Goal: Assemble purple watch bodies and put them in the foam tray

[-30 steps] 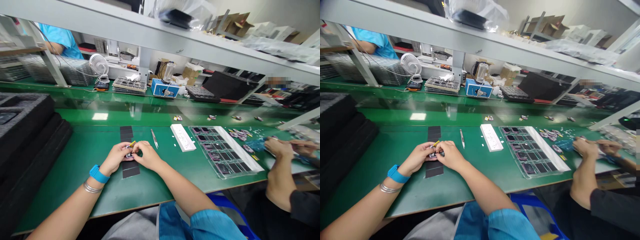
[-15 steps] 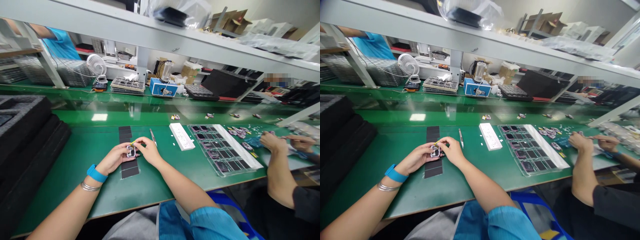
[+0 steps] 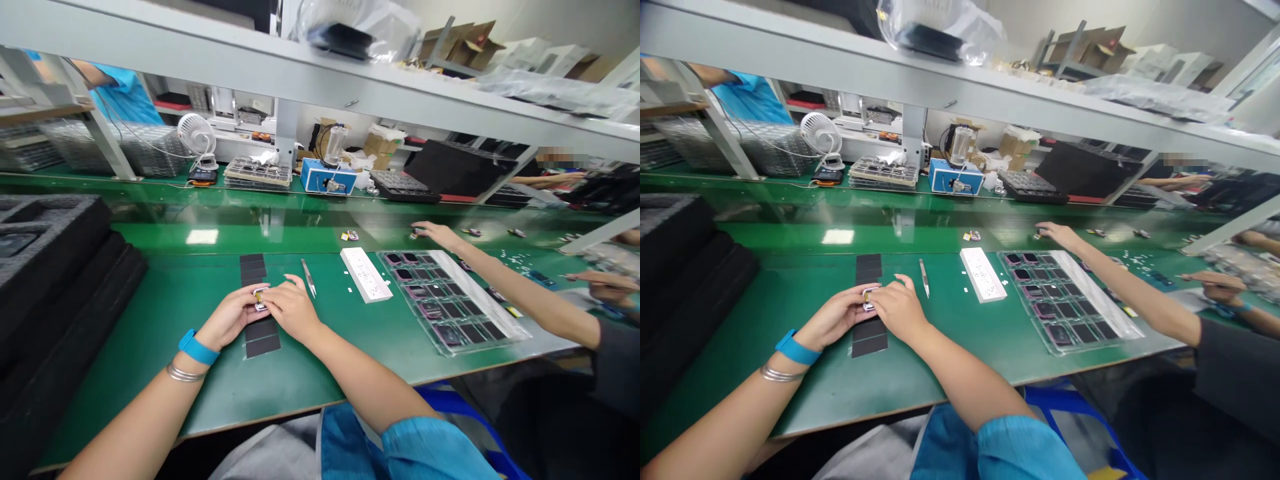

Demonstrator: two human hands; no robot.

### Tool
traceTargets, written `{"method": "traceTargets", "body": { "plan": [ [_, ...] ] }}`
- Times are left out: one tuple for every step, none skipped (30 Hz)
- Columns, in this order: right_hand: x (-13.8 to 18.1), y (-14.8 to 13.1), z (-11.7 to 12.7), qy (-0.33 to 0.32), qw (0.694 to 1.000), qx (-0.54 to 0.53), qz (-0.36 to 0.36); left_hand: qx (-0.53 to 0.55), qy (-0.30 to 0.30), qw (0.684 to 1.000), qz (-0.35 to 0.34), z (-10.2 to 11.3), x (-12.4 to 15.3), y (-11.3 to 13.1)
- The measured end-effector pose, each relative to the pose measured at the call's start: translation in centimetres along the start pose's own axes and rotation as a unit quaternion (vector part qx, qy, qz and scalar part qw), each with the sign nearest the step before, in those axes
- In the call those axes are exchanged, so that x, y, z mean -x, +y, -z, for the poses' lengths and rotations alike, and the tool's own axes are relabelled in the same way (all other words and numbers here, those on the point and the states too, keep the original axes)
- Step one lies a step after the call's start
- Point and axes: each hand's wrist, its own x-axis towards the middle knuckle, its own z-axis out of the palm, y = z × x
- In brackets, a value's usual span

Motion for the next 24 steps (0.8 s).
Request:
{"method": "traceTargets", "body": {
  "plan": [
    [0.1,0.0,0.0,-0.006,1.0,0.014,0.015,0.028,-0.001,1.0,0.007,0.1,0.0,0.1],
    [0.1,0.0,-0.1,-0.012,0.999,0.021,0.024,0.047,-0.002,0.999,0.008,0.1,-0.1,0.2],
    [0.2,0.0,-0.2,-0.014,0.999,0.02,0.028,0.055,-0.003,0.998,0.005,0.2,-0.1,0.3],
    [0.2,0.1,-0.2,-0.015,0.999,0.009,0.027,0.055,-0.005,0.998,-0.002,0.2,0.0,0.3],
    [0.2,0.2,-0.3,-0.012,1.0,-0.011,0.018,0.047,-0.009,0.999,-0.011,0.2,0.0,0.3],
    [0.2,0.3,-0.4,-0.002,0.999,-0.04,-0.001,0.036,-0.013,0.999,-0.019,0.2,0.0,0.3],
    [0.1,0.6,-0.5,0.011,0.996,-0.077,-0.032,0.025,-0.019,0.999,-0.025,0.3,0.1,0.3],
    [0.1,0.8,-0.6,0.026,0.99,-0.123,-0.07,0.017,-0.028,0.999,-0.03,0.2,0.1,0.2],
    [0.1,1.1,-0.7,0.036,0.978,-0.176,-0.11,0.01,-0.04,0.999,-0.033,0.2,0.2,0.1],
    [0.2,1.3,-0.8,0.035,0.96,-0.235,-0.149,0.003,-0.054,0.998,-0.038,0.2,0.2,0.0],
    [0.2,1.6,-0.9,0.018,0.938,-0.294,-0.183,-0.004,-0.068,0.997,-0.044,0.2,0.3,-0.1],
    [0.2,1.8,-1.0,-0.012,0.914,-0.349,-0.206,-0.013,-0.081,0.995,-0.05,0.2,0.3,-0.2],
    [0.3,1.9,-1.1,-0.049,0.89,-0.394,-0.223,-0.023,-0.09,0.994,-0.055,0.1,0.3,-0.3],
    [0.4,1.8,-1.1,-0.082,0.87,-0.425,-0.235,-0.033,-0.093,0.993,-0.061,0.1,0.3,-0.5],
    [0.4,1.8,-1.1,-0.104,0.857,-0.442,-0.245,-0.04,-0.094,0.993,-0.067,0.0,0.3,-0.6],
    [0.5,1.6,-1.0,-0.112,0.851,-0.448,-0.252,-0.044,-0.094,0.992,-0.074,0.0,0.3,-0.7],
    [0.5,1.4,-1.0,-0.108,0.849,-0.447,-0.259,-0.045,-0.097,0.991,-0.083,-0.1,0.2,-0.8],
    [0.6,1.3,-0.9,-0.099,0.849,-0.445,-0.266,-0.047,-0.1,0.99,-0.091,-0.2,0.2,-0.9],
    [0.6,1.2,-0.8,-0.088,0.85,-0.442,-0.274,-0.049,-0.102,0.989,-0.1,-0.2,0.1,-1.0],
    [0.7,1.3,-0.8,-0.081,0.849,-0.438,-0.283,-0.054,-0.103,0.987,-0.107,-0.3,0.0,-1.0],
    [0.7,1.5,-0.8,-0.079,0.848,-0.435,-0.292,-0.062,-0.101,0.987,-0.111,-0.3,-0.2,-1.0],
    [0.8,1.8,-0.9,-0.086,0.846,-0.431,-0.301,-0.074,-0.098,0.986,-0.111,-0.2,-0.3,-1.1],
    [0.9,2.3,-1.1,-0.098,0.846,-0.425,-0.307,-0.088,-0.097,0.985,-0.11,-0.2,-0.4,-1.2],
    [1.1,2.8,-1.5,-0.112,0.848,-0.415,-0.31,-0.103,-0.1,0.984,-0.106,-0.1,-0.6,-1.4]
  ]
}}
